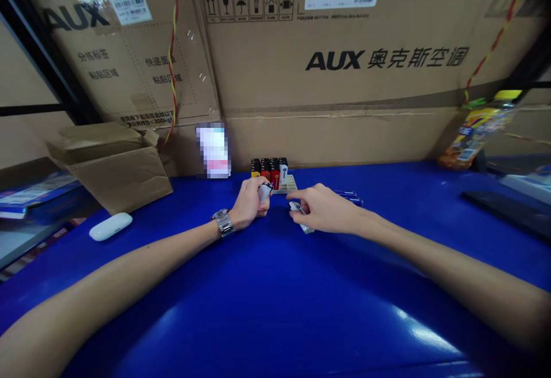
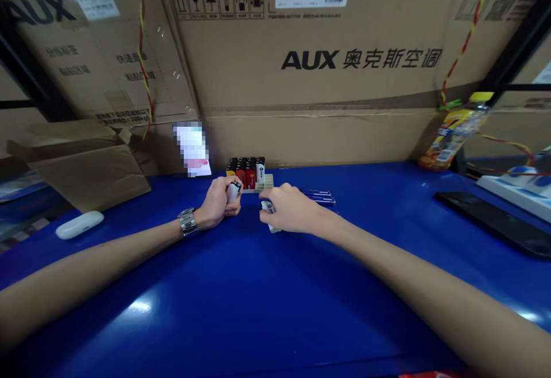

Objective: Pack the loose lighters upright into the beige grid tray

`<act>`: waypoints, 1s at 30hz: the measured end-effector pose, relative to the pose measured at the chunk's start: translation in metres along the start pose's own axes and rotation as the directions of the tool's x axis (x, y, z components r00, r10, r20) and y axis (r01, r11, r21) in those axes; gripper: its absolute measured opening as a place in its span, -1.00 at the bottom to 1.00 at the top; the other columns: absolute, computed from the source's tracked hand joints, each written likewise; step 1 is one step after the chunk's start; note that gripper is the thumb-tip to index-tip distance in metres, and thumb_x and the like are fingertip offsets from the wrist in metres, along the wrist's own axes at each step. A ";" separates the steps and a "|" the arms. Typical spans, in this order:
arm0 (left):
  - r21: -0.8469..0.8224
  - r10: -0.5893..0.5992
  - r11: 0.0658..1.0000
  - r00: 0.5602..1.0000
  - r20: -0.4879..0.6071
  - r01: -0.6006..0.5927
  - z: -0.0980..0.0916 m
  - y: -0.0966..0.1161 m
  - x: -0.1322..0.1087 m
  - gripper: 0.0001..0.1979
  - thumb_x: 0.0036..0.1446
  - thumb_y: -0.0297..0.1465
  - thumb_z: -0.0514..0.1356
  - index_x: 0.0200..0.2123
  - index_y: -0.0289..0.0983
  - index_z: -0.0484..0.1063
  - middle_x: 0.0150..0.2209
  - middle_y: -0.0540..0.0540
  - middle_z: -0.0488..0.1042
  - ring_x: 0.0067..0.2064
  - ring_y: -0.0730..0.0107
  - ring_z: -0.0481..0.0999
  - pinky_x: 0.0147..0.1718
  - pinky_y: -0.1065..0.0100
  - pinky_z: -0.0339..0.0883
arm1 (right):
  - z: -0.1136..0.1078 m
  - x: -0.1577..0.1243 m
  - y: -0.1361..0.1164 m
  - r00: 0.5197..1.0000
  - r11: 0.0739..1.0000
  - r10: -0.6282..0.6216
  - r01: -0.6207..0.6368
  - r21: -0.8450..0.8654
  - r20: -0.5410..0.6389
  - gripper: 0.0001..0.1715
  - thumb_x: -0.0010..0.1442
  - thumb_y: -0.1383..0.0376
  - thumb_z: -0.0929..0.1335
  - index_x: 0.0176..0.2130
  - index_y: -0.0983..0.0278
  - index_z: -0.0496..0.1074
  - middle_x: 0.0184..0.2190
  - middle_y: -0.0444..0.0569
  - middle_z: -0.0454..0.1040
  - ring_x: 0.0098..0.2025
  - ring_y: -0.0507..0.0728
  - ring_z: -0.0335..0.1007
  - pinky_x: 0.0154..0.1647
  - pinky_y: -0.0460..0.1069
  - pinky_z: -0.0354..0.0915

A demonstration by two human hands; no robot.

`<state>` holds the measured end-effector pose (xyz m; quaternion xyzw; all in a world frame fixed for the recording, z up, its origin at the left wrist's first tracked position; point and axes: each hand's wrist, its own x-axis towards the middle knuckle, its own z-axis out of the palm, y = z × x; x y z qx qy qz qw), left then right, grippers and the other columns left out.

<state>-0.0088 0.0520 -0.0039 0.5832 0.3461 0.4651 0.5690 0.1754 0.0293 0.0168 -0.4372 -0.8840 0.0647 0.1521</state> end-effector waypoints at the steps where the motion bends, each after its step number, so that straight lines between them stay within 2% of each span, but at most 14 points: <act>1: -0.001 -0.002 1.000 1.000 0.002 0.002 0.000 0.000 0.000 -0.78 0.10 -0.41 -0.11 -0.56 -0.26 0.17 -0.85 0.13 0.04 -0.81 0.60 -0.06 -0.80 0.55 -0.13 | 0.001 0.000 -0.001 1.000 1.000 -0.005 0.005 -0.011 -0.007 -0.70 0.09 0.26 0.27 -0.22 0.28 0.50 -0.67 -0.10 0.40 -0.64 0.02 0.23 -0.55 -0.05 0.05; 5: 0.017 -0.009 1.000 1.000 0.020 0.008 0.001 0.001 -0.001 -0.74 0.16 -0.39 -0.13 -0.53 -0.27 0.20 -0.84 0.13 0.04 -0.80 0.60 -0.08 -0.79 0.55 -0.15 | 0.001 -0.001 -0.003 0.999 1.000 -0.028 0.027 -0.005 -0.031 -0.70 0.15 0.24 0.25 -0.21 0.29 0.48 -0.67 -0.11 0.38 -0.65 0.00 0.17 -0.55 -0.05 0.00; 9: 0.072 -0.010 0.997 0.998 0.061 0.005 0.003 0.002 -0.002 -0.64 0.27 -0.18 -0.16 -0.38 -0.26 0.25 -0.81 0.16 0.06 -0.78 0.59 -0.06 -0.77 0.56 -0.13 | 0.002 -0.002 -0.011 0.997 0.996 -0.061 0.064 0.069 -0.045 -0.75 0.18 0.25 0.24 -0.31 0.30 0.46 -0.68 -0.15 0.33 -0.65 -0.04 0.09 -0.55 -0.06 -0.03; 12: 0.148 0.023 0.988 0.996 0.084 -0.036 0.004 0.001 -0.003 -0.56 0.28 -0.09 -0.21 -0.28 -0.26 0.29 -0.77 0.14 0.12 -0.74 0.53 0.04 -0.74 0.52 -0.04 | 0.002 -0.004 -0.017 0.993 0.988 -0.079 0.090 0.129 -0.088 -0.72 0.22 0.24 0.21 -0.31 0.30 0.45 -0.65 -0.15 0.34 -0.63 -0.04 0.10 -0.52 -0.07 0.00; 14: 0.211 0.081 0.972 0.991 0.105 -0.102 0.004 0.002 -0.004 -0.53 0.27 -0.08 -0.19 -0.36 -0.28 0.32 -0.71 0.09 0.18 -0.67 0.51 0.14 -0.67 0.49 0.06 | 0.001 -0.004 -0.021 0.990 0.981 -0.066 0.087 0.172 -0.123 -0.70 0.24 0.22 0.20 -0.29 0.31 0.44 -0.61 -0.14 0.36 -0.61 -0.04 0.12 -0.51 -0.07 0.02; 16: 0.282 0.162 0.939 0.976 0.146 -0.198 0.004 0.003 -0.006 -0.53 0.26 -0.10 -0.12 -0.50 -0.30 0.30 -0.63 0.03 0.24 -0.58 0.51 0.20 -0.57 0.47 0.12 | 0.000 -0.004 -0.022 0.988 0.971 -0.021 0.056 0.233 -0.152 -0.67 0.27 0.19 0.18 -0.29 0.31 0.42 -0.59 -0.13 0.36 -0.60 -0.04 0.13 -0.53 -0.07 0.03; 18: 0.338 0.237 0.893 0.948 0.211 -0.298 0.003 0.004 -0.008 -0.56 0.25 -0.15 -0.07 -0.53 -0.31 0.30 -0.56 0.01 0.27 -0.52 0.50 0.22 -0.50 0.46 0.14 | 0.000 -0.004 -0.021 0.984 0.954 0.038 0.016 0.300 -0.174 -0.65 0.27 0.16 0.17 -0.31 0.31 0.39 -0.58 -0.14 0.35 -0.60 -0.04 0.15 -0.55 -0.08 0.04; 21: 0.403 0.280 0.832 0.916 0.287 -0.381 0.002 0.005 -0.009 -0.71 0.24 -0.25 0.00 -0.26 -0.33 0.40 -0.45 -0.02 0.35 -0.40 0.44 0.30 -0.39 0.43 0.20 | 0.005 -0.001 -0.016 0.977 0.907 0.119 -0.035 0.420 -0.176 -0.64 0.27 0.10 0.17 -0.34 0.30 0.33 -0.59 -0.14 0.35 -0.60 -0.02 0.22 -0.58 -0.10 0.09; 24: 0.488 0.287 0.767 0.904 0.318 -0.416 0.003 0.001 -0.007 -0.65 0.20 -0.35 0.03 0.03 -0.35 0.31 -0.27 -0.11 0.42 -0.24 0.34 0.37 -0.18 0.31 0.26 | 0.011 0.003 -0.009 0.971 0.839 0.183 -0.072 0.539 -0.156 -0.65 0.27 0.08 0.16 -0.32 0.29 0.30 -0.61 -0.13 0.37 -0.61 0.01 0.31 -0.59 -0.09 0.17; 27: 0.521 0.315 0.734 0.898 0.309 -0.436 0.003 -0.004 -0.004 -0.54 0.12 -0.45 0.09 0.12 -0.32 0.22 -0.14 -0.17 0.41 -0.12 0.29 0.39 -0.06 0.20 0.26 | 0.010 0.009 -0.001 0.963 0.835 0.199 -0.070 0.546 -0.182 -0.65 0.26 0.09 0.18 -0.34 0.29 0.31 -0.61 -0.09 0.42 -0.59 0.03 0.37 -0.53 -0.08 0.23; 30: 0.545 0.385 0.723 0.902 0.194 -0.425 0.002 -0.008 -0.002 -0.47 -0.01 -0.56 0.13 0.09 -0.32 0.21 -0.07 -0.22 0.35 -0.09 0.27 0.39 -0.07 0.19 0.29 | 0.003 0.016 0.012 0.933 0.880 0.212 -0.053 0.473 -0.290 -0.64 0.27 0.08 0.18 -0.37 0.29 0.30 -0.57 -0.06 0.44 -0.55 0.05 0.39 -0.49 -0.06 0.25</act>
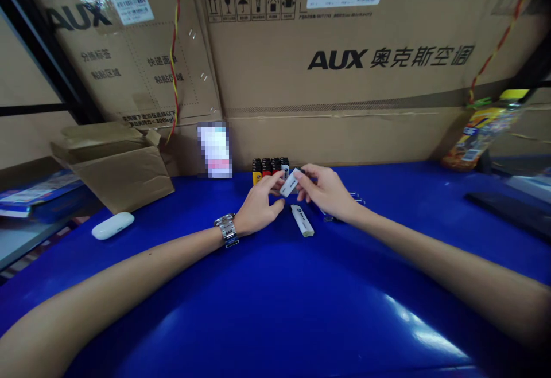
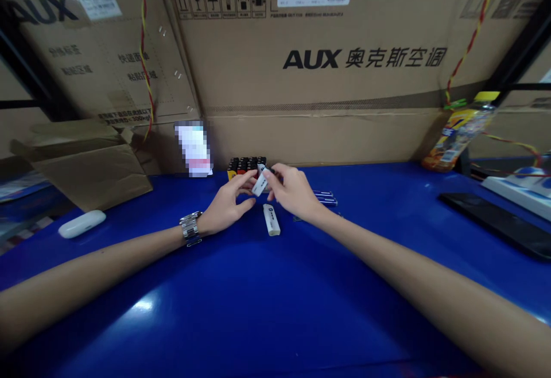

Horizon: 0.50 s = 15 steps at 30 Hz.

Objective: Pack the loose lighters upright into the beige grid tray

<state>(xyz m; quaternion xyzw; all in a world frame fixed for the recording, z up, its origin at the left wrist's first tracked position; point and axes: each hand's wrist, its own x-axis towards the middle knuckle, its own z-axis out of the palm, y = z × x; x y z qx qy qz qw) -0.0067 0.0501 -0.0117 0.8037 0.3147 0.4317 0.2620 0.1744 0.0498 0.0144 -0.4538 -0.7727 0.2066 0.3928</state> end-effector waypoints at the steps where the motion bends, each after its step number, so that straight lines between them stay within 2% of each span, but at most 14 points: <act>1: 0.009 -0.017 1.000 0.999 -0.047 0.018 0.000 0.000 0.000 -0.49 -0.04 -0.58 0.13 0.04 -0.32 0.23 -0.08 -0.22 0.35 -0.11 0.28 0.38 -0.10 0.20 0.31 | -0.003 0.005 0.003 0.999 0.999 -0.018 0.017 -0.028 -0.031 -0.64 0.27 0.08 0.17 -0.36 0.29 0.29 -0.56 -0.05 0.44 -0.53 0.05 0.40 -0.47 -0.05 0.25; 3: 0.021 -0.061 0.998 0.994 -0.096 0.063 -0.001 0.000 0.001 -0.59 -0.07 -0.60 0.13 -0.08 -0.32 0.27 -0.17 -0.17 0.35 -0.17 0.31 0.38 -0.17 0.23 0.32 | -0.009 0.015 0.012 0.997 0.996 -0.054 0.050 -0.077 -0.051 -0.66 0.28 0.10 0.16 -0.34 0.28 0.29 -0.53 -0.04 0.45 -0.48 0.07 0.41 -0.43 -0.04 0.25; 6: 0.027 -0.103 0.994 0.992 -0.074 0.106 -0.002 0.003 0.001 -0.71 -0.06 -0.62 0.10 -0.21 -0.30 0.28 -0.28 -0.08 0.34 -0.27 0.38 0.36 -0.22 0.27 0.31 | -0.013 0.030 0.024 0.997 0.989 -0.078 0.075 -0.128 -0.018 -0.73 0.28 0.18 0.17 -0.34 0.28 0.29 -0.51 -0.04 0.46 -0.44 0.07 0.41 -0.37 -0.03 0.25; 12: 0.045 -0.161 0.986 0.986 -0.029 0.163 -0.002 0.008 0.001 -0.77 -0.06 -0.64 0.07 -0.29 -0.31 0.28 -0.33 -0.04 0.36 -0.29 0.40 0.36 -0.23 0.30 0.27 | -0.005 0.046 0.028 0.989 0.966 -0.104 0.125 -0.226 0.102 -0.80 0.26 0.31 0.19 -0.33 0.31 0.32 -0.53 -0.05 0.44 -0.47 0.05 0.38 -0.40 -0.06 0.21; 15: 0.054 -0.177 0.983 0.984 -0.019 0.178 -0.003 0.009 0.002 -0.78 -0.05 -0.64 0.07 -0.30 -0.30 0.29 -0.34 -0.04 0.36 -0.30 0.40 0.36 -0.24 0.31 0.26 | -0.003 0.048 0.022 0.978 0.919 -0.118 0.173 -0.354 0.173 -0.77 0.26 0.32 0.19 -0.35 0.31 0.36 -0.54 -0.04 0.43 -0.50 0.04 0.31 -0.43 -0.06 0.14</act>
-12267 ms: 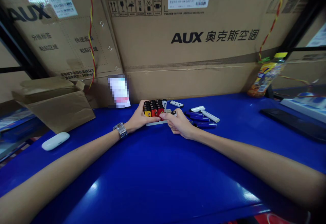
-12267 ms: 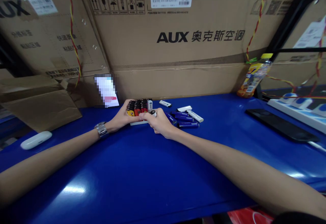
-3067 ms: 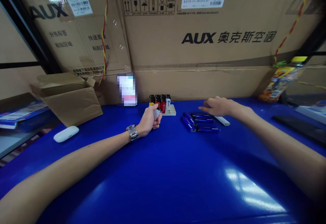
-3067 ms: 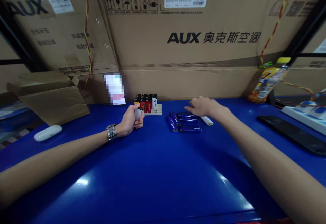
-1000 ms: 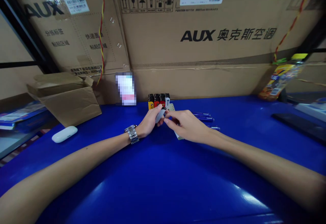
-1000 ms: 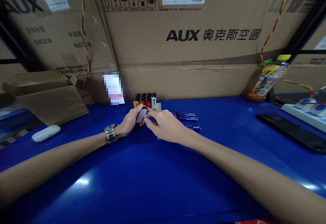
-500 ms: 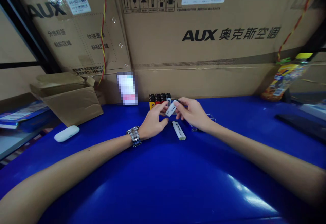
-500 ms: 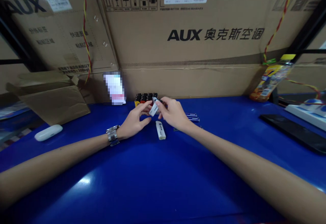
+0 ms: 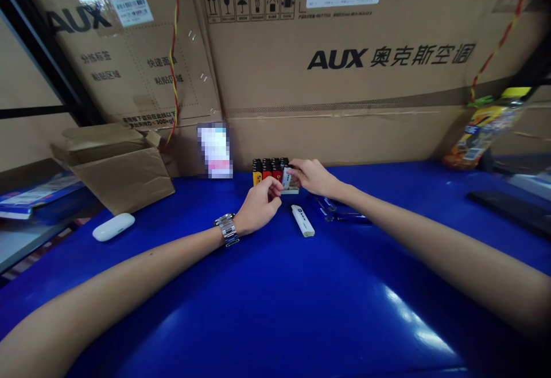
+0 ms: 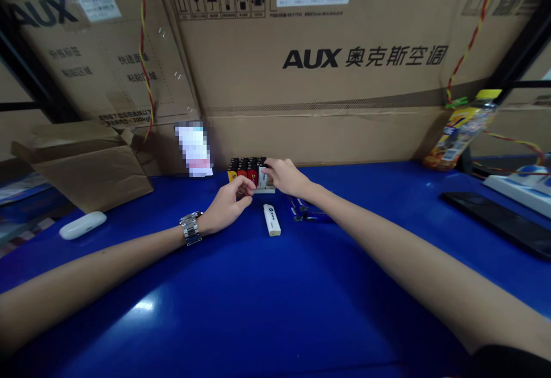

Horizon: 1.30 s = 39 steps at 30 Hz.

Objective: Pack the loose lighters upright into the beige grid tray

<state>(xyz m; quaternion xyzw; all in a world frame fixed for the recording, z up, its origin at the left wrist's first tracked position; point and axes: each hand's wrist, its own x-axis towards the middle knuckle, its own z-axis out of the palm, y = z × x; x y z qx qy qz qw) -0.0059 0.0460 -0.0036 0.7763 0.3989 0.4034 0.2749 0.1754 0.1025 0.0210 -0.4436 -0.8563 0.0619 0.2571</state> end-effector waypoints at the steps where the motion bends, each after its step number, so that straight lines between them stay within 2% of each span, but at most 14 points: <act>1: 0.002 0.003 1.000 1.000 0.003 -0.003 0.000 0.000 0.000 -0.78 -0.05 -0.64 0.07 -0.30 -0.30 0.29 -0.34 -0.04 0.37 -0.30 0.40 0.36 -0.24 0.31 0.26 | -0.001 0.001 -0.002 1.000 0.998 0.001 -0.001 -0.059 0.010 -0.75 0.26 0.31 0.19 -0.38 0.30 0.37 -0.55 -0.03 0.42 -0.51 0.04 0.29 -0.44 -0.05 0.11; 5: 0.005 0.004 1.000 1.000 0.013 -0.005 0.000 -0.002 0.000 -0.79 -0.04 -0.64 0.07 -0.31 -0.30 0.29 -0.35 -0.04 0.37 -0.31 0.40 0.36 -0.25 0.31 0.26 | -0.006 0.003 -0.003 0.998 0.975 0.028 -0.017 -0.224 0.049 -0.62 0.25 0.18 0.24 -0.54 0.27 0.36 -0.60 -0.01 0.36 -0.54 0.05 0.23 -0.47 -0.02 0.02; 8: 0.018 -0.003 1.000 1.000 0.012 0.003 0.000 -0.002 0.000 -0.78 -0.04 -0.65 0.06 -0.30 -0.30 0.29 -0.34 -0.04 0.38 -0.31 0.39 0.37 -0.24 0.31 0.26 | -0.008 0.002 -0.002 0.998 0.969 0.049 -0.037 -0.243 0.040 -0.50 0.26 0.10 0.21 -0.60 0.27 0.33 -0.63 -0.01 0.32 -0.56 0.04 0.21 -0.48 -0.01 -0.02; 12: 0.038 -0.008 0.999 1.000 0.009 0.007 -0.001 -0.002 0.001 -0.77 -0.04 -0.67 0.03 -0.30 -0.31 0.30 -0.34 -0.05 0.38 -0.30 0.39 0.38 -0.24 0.31 0.27 | -0.011 -0.011 -0.013 0.999 0.967 0.031 -0.027 -0.254 0.013 -0.43 0.30 0.10 0.11 -0.59 0.28 0.35 -0.63 -0.01 0.33 -0.59 0.02 0.19 -0.49 -0.01 -0.01; 17: 0.043 0.001 0.999 1.000 -0.007 -0.001 0.000 -0.003 0.001 -0.77 -0.03 -0.67 0.03 -0.31 -0.30 0.30 -0.35 -0.05 0.39 -0.30 0.39 0.39 -0.25 0.32 0.27 | -0.014 -0.037 -0.042 0.974 0.907 0.139 -0.053 -0.417 0.178 -0.49 0.08 -0.04 0.26 -0.59 0.29 0.43 -0.61 0.02 0.37 -0.53 0.11 0.30 -0.55 -0.04 0.00; 20: 0.045 -0.005 0.999 1.000 0.000 0.005 0.000 -0.003 0.001 -0.79 -0.01 -0.66 0.03 -0.31 -0.30 0.30 -0.36 -0.04 0.39 -0.31 0.39 0.39 -0.26 0.32 0.27 | -0.010 -0.049 -0.057 0.945 0.901 0.153 -0.013 -0.433 0.289 -0.60 0.01 0.03 0.31 -0.54 0.30 0.46 -0.58 0.07 0.40 -0.50 0.16 0.35 -0.57 -0.04 0.01; 22: 0.043 -0.008 0.999 1.000 -0.003 0.008 0.000 -0.003 0.001 -0.81 0.01 -0.64 0.04 -0.31 -0.30 0.31 -0.36 -0.04 0.39 -0.31 0.39 0.39 -0.26 0.32 0.27 | -0.005 -0.052 -0.062 0.948 0.906 0.173 -0.047 -0.421 0.267 -0.65 0.01 0.10 0.30 -0.54 0.31 0.46 -0.59 0.08 0.40 -0.52 0.16 0.35 -0.57 -0.04 0.01; 24: 0.039 -0.010 0.999 1.000 -0.011 0.010 0.000 -0.003 0.001 -0.85 0.04 -0.60 0.04 -0.31 -0.29 0.31 -0.35 -0.05 0.40 -0.29 0.38 0.40 -0.25 0.31 0.28 | 0.000 -0.053 -0.064 0.958 0.908 0.212 -0.121 -0.401 0.191 -0.68 0.03 0.16 0.28 -0.59 0.31 0.42 -0.63 0.06 0.38 -0.56 0.13 0.32 -0.58 -0.03 -0.01; 27: 0.035 -0.031 0.999 0.999 -0.024 0.031 0.000 -0.003 0.001 -0.90 0.15 -0.47 0.03 -0.28 -0.28 0.32 -0.31 -0.07 0.43 -0.29 0.37 0.41 -0.29 0.32 0.28 | 0.004 -0.052 -0.061 0.974 0.942 0.213 -0.186 -0.280 0.070 -0.66 0.10 0.24 0.22 -0.63 0.29 0.34 -0.67 0.00 0.35 -0.61 0.05 0.25 -0.57 -0.03 -0.01; 32: -0.010 -0.024 1.000 0.998 0.058 0.025 0.001 -0.002 0.001 -0.65 0.30 -0.25 -0.12 -0.35 -0.30 0.35 -0.39 -0.06 0.44 -0.37 0.40 0.40 -0.34 0.35 0.25 | 0.007 -0.052 -0.056 0.989 0.985 0.144 -0.141 0.096 -0.022 -0.69 0.25 0.24 0.14 -0.41 0.31 0.33 -0.65 -0.09 0.40 -0.65 -0.02 0.24 -0.56 -0.07 0.09; 36: 0.025 0.034 0.999 0.994 0.108 -0.037 0.000 0.000 -0.001 -0.63 0.30 -0.21 -0.11 -0.33 -0.31 0.36 -0.40 -0.04 0.42 -0.37 0.42 0.36 -0.32 0.37 0.23 | 0.011 -0.052 -0.051 0.991 0.946 0.123 -0.101 0.309 -0.051 -0.74 0.26 0.25 0.16 -0.32 0.32 0.34 -0.58 -0.07 0.46 -0.58 0.00 0.38 -0.51 -0.09 0.24; 39: 0.052 0.085 0.994 0.986 0.144 -0.094 0.000 -0.001 -0.001 -0.67 0.28 -0.21 -0.07 -0.26 -0.33 0.35 -0.40 -0.04 0.41 -0.38 0.44 0.34 -0.35 0.38 0.22 | 0.014 -0.051 -0.047 0.991 0.865 0.134 -0.107 0.490 -0.021 -0.70 0.25 0.21 0.19 -0.28 0.34 0.39 -0.50 -0.01 0.51 -0.51 0.04 0.46 -0.50 -0.07 0.33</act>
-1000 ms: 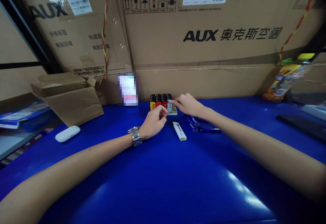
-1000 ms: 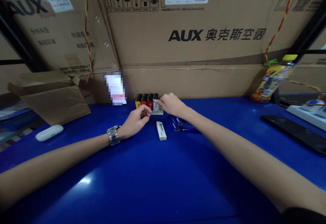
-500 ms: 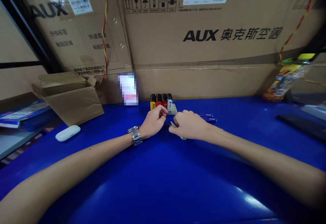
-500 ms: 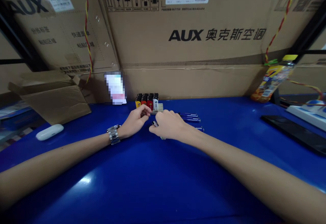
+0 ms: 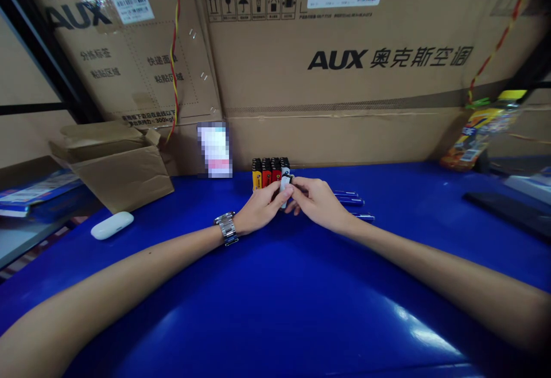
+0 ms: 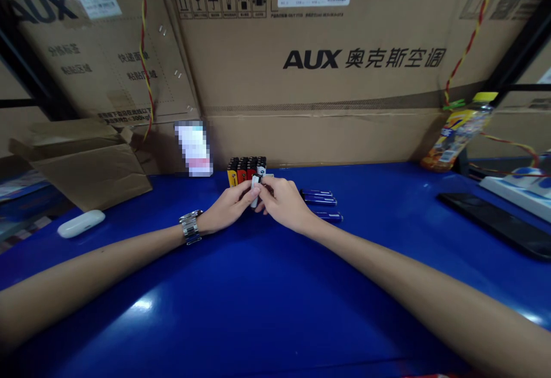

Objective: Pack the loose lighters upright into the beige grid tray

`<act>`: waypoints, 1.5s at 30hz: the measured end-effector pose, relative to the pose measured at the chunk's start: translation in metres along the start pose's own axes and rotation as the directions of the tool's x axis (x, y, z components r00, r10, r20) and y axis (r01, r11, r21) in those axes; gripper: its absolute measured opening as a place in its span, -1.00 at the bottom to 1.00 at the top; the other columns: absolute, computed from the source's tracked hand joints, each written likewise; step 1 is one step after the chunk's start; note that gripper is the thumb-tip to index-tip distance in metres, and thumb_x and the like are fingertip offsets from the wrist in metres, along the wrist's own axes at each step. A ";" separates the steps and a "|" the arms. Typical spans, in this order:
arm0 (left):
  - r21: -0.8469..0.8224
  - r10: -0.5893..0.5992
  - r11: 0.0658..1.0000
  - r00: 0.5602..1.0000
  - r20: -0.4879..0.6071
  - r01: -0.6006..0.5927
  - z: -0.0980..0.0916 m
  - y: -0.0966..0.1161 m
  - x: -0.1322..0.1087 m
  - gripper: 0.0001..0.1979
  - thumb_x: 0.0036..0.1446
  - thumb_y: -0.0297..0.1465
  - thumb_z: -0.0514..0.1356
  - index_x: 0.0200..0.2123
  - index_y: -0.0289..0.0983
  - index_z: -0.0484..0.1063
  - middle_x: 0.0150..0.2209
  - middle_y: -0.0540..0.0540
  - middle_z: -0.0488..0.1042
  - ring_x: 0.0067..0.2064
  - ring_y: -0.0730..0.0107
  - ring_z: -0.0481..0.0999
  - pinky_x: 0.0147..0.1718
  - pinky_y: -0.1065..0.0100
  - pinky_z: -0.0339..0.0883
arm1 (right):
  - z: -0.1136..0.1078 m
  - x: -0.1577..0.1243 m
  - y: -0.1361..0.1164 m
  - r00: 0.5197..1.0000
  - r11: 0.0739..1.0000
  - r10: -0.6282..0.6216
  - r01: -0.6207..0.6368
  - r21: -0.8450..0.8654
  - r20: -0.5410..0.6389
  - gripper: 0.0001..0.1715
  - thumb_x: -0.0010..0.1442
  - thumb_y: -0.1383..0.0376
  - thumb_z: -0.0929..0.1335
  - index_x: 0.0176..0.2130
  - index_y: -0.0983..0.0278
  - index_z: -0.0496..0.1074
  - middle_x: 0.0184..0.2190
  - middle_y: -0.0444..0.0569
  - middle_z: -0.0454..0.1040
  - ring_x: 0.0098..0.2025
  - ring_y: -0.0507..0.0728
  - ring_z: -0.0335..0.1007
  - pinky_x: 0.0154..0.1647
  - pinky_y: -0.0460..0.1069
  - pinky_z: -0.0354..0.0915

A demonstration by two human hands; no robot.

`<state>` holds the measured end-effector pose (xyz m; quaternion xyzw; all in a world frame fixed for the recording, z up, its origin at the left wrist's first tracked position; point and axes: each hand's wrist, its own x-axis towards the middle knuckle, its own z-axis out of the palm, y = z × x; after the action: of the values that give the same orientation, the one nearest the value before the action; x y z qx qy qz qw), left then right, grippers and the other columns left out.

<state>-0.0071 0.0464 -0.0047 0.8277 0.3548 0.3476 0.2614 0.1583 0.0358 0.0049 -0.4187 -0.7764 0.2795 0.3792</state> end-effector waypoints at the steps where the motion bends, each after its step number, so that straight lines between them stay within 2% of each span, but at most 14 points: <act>1: 0.000 0.017 1.000 1.000 0.009 -0.017 0.000 -0.001 0.000 -0.68 0.27 -0.21 -0.04 -0.24 -0.33 0.34 -0.40 -0.04 0.41 -0.39 0.44 0.33 -0.37 0.39 0.21 | 0.000 0.001 0.001 1.000 0.999 0.014 -0.015 0.050 0.012 -0.68 0.23 0.18 0.21 -0.29 0.35 0.41 -0.49 0.01 0.52 -0.50 0.06 0.47 -0.49 -0.06 0.35; 5: -0.061 0.047 0.997 0.998 0.052 -0.044 -0.001 -0.001 0.001 -0.74 0.19 -0.24 0.09 -0.20 -0.33 0.34 -0.42 -0.01 0.38 -0.42 0.46 0.29 -0.42 0.42 0.20 | -0.003 0.002 0.002 0.997 0.982 0.062 -0.068 0.176 0.043 -0.56 0.21 0.10 0.23 -0.37 0.38 0.49 -0.49 0.07 0.53 -0.51 0.08 0.47 -0.46 -0.01 0.40; 7: -0.049 0.050 0.998 0.997 0.058 -0.047 -0.001 -0.001 0.001 -0.79 0.19 -0.29 0.08 -0.20 -0.32 0.32 -0.43 0.00 0.37 -0.43 0.46 0.30 -0.41 0.41 0.21 | -0.003 0.002 0.003 0.996 0.977 0.079 -0.085 0.195 0.038 -0.50 0.21 0.06 0.22 -0.40 0.38 0.51 -0.51 0.09 0.53 -0.51 0.09 0.47 -0.48 -0.01 0.39; 10: -0.044 0.015 0.999 1.000 0.011 -0.014 0.000 -0.001 0.001 -0.85 0.22 -0.37 0.00 -0.21 -0.31 0.27 -0.40 -0.05 0.40 -0.42 0.43 0.36 -0.38 0.36 0.26 | -0.003 0.002 0.003 0.996 0.980 0.083 -0.079 0.182 -0.014 -0.49 0.22 0.08 0.20 -0.36 0.39 0.53 -0.49 0.10 0.53 -0.51 0.10 0.48 -0.53 -0.03 0.35; 13: -0.198 -0.082 0.977 0.996 -0.025 0.076 0.001 -0.002 0.001 -0.89 0.20 -0.42 -0.04 -0.24 -0.30 0.22 -0.40 -0.04 0.39 -0.42 0.44 0.39 -0.38 0.36 0.29 | -0.004 0.001 0.004 0.993 0.990 0.065 -0.053 0.130 -0.096 -0.51 0.25 0.12 0.17 -0.34 0.38 0.52 -0.47 0.07 0.53 -0.53 0.06 0.46 -0.52 -0.05 0.32; 16: -0.365 -0.150 0.923 0.988 -0.043 0.124 0.000 -0.001 0.001 -0.92 0.16 -0.42 -0.01 -0.31 -0.29 0.24 -0.51 0.05 0.27 -0.51 0.53 0.27 -0.51 0.45 0.20 | -0.006 -0.001 0.005 0.988 0.999 0.040 -0.038 0.018 -0.147 -0.50 0.26 0.14 0.15 -0.39 0.36 0.51 -0.51 0.02 0.51 -0.55 0.04 0.43 -0.49 -0.05 0.28; 18: -0.458 -0.185 0.875 0.982 -0.025 0.153 0.000 0.001 0.001 -0.84 0.16 -0.34 0.03 -0.41 -0.30 0.25 -0.56 0.08 0.19 -0.58 0.59 0.17 -0.61 0.49 0.08 | -0.007 -0.002 0.005 0.989 0.998 0.014 -0.023 -0.056 -0.145 -0.51 0.26 0.15 0.15 -0.43 0.35 0.49 -0.53 0.00 0.51 -0.56 0.04 0.42 -0.47 -0.05 0.26; 21: -0.513 -0.239 0.827 0.970 0.049 0.230 -0.001 0.004 0.001 -0.61 0.15 -0.13 0.07 -0.57 -0.30 0.23 -0.68 0.11 0.12 -0.67 0.64 0.06 -0.69 0.50 -0.07 | -0.007 -0.003 0.007 0.994 0.991 -0.009 -0.007 -0.137 -0.113 -0.52 0.26 0.18 0.15 -0.49 0.34 0.45 -0.56 -0.03 0.49 -0.59 0.02 0.39 -0.48 -0.06 0.24; 24: -0.505 -0.267 0.820 0.960 0.080 0.270 -0.001 0.004 0.001 -0.48 0.10 0.00 0.08 -0.68 -0.28 0.17 -0.77 0.14 0.04 -0.72 0.67 0.00 -0.72 0.49 -0.14 | -0.006 -0.003 0.010 0.997 0.982 -0.014 0.000 -0.187 -0.072 -0.56 0.25 0.22 0.15 -0.47 0.34 0.45 -0.59 -0.04 0.48 -0.59 0.02 0.38 -0.48 -0.06 0.22; 26: -0.481 -0.275 0.836 0.960 0.052 0.266 0.000 0.003 0.000 -0.47 0.06 0.00 0.12 -0.70 -0.26 0.13 -0.77 0.15 0.01 -0.72 0.67 -0.02 -0.73 0.49 -0.15 | -0.005 -0.003 0.010 0.998 0.977 -0.016 0.004 -0.215 -0.058 -0.57 0.24 0.22 0.16 -0.46 0.34 0.46 -0.58 -0.04 0.48 -0.58 0.02 0.38 -0.47 -0.07 0.21; 30: -0.326 -0.264 0.916 0.963 -0.046 0.235 0.001 0.001 0.000 -0.54 0.02 -0.12 0.17 -0.70 -0.25 0.08 -0.74 0.13 0.05 -0.70 0.66 0.00 -0.72 0.48 -0.12 | -0.004 -0.005 0.009 0.998 0.962 -0.024 0.008 -0.271 -0.053 -0.53 0.25 0.21 0.15 -0.50 0.32 0.46 -0.59 -0.05 0.48 -0.57 0.02 0.36 -0.47 -0.06 0.18; 34: -0.195 -0.217 0.961 0.972 -0.089 0.196 0.000 0.001 0.000 -0.62 0.01 -0.25 0.13 -0.69 -0.25 0.05 -0.73 0.11 0.09 -0.67 0.63 0.04 -0.69 0.47 -0.10 | -0.004 -0.006 0.006 0.998 0.951 -0.039 0.023 -0.309 -0.046 -0.51 0.26 0.20 0.15 -0.55 0.31 0.44 -0.60 -0.06 0.47 -0.57 0.01 0.34 -0.47 -0.07 0.15; 45: -0.145 -0.186 0.975 0.977 -0.102 0.170 -0.002 0.003 0.000 -0.66 0.01 -0.30 0.12 -0.69 -0.25 0.06 -0.73 0.10 0.11 -0.66 0.61 0.07 -0.69 0.47 -0.07 | -0.004 -0.006 0.002 0.999 0.931 -0.021 0.011 -0.365 -0.024 -0.50 0.24 0.24 0.15 -0.60 0.30 0.43 -0.63 -0.05 0.45 -0.61 0.00 0.24 -0.50 -0.05 0.06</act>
<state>-0.0073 0.0445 -0.0014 0.7515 0.4177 0.3930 0.3261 0.1644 0.0320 0.0035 -0.4794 -0.8129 0.1213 0.3078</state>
